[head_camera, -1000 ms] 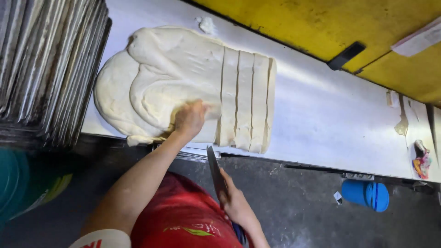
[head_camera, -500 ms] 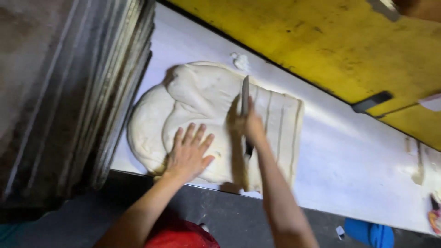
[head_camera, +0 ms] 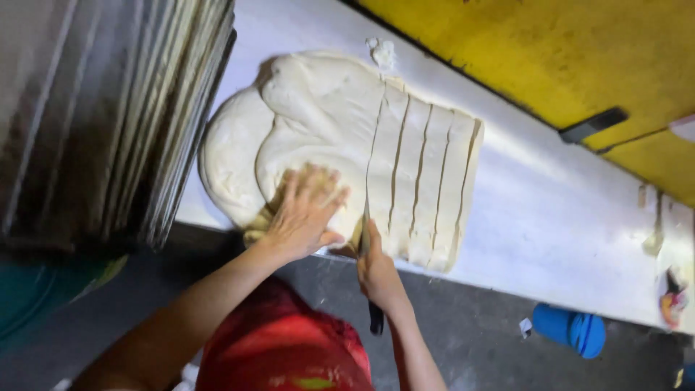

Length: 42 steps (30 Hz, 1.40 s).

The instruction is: The person uses a knife to cut a large sheet of dough into long strips, then uses their hands to quickly pinch off small, uniform pieces of dough to create dough balls for baking.

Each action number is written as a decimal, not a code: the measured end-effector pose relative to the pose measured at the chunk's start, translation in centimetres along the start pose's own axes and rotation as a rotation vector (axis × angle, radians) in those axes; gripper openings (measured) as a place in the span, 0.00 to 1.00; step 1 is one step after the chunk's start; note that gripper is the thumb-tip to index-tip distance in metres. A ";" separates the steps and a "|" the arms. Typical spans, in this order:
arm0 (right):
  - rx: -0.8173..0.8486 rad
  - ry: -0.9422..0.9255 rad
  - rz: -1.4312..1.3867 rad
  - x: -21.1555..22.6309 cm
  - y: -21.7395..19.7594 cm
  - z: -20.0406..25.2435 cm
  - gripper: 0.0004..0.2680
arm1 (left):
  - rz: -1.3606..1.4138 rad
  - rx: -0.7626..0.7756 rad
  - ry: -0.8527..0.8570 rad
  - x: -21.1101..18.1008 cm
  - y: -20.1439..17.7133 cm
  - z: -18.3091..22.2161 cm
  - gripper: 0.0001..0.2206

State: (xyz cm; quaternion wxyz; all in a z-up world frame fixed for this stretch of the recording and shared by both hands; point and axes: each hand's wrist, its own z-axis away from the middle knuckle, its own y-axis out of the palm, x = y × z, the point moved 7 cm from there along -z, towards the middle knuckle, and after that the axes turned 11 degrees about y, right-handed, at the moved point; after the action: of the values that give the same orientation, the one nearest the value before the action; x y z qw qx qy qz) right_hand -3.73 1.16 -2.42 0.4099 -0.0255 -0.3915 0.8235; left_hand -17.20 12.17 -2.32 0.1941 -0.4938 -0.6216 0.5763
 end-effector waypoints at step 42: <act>-0.236 -0.086 0.213 12.1 -8.0 -25.5 0.29 | -0.091 -0.325 0.126 4.5 4.2 6.2 0.22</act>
State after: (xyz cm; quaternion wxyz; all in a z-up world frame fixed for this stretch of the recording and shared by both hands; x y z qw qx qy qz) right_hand 2.76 28.33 -11.37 0.2972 -0.0797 -0.4978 0.8109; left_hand -22.53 12.11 -9.25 0.1762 -0.5251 -0.7149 0.4267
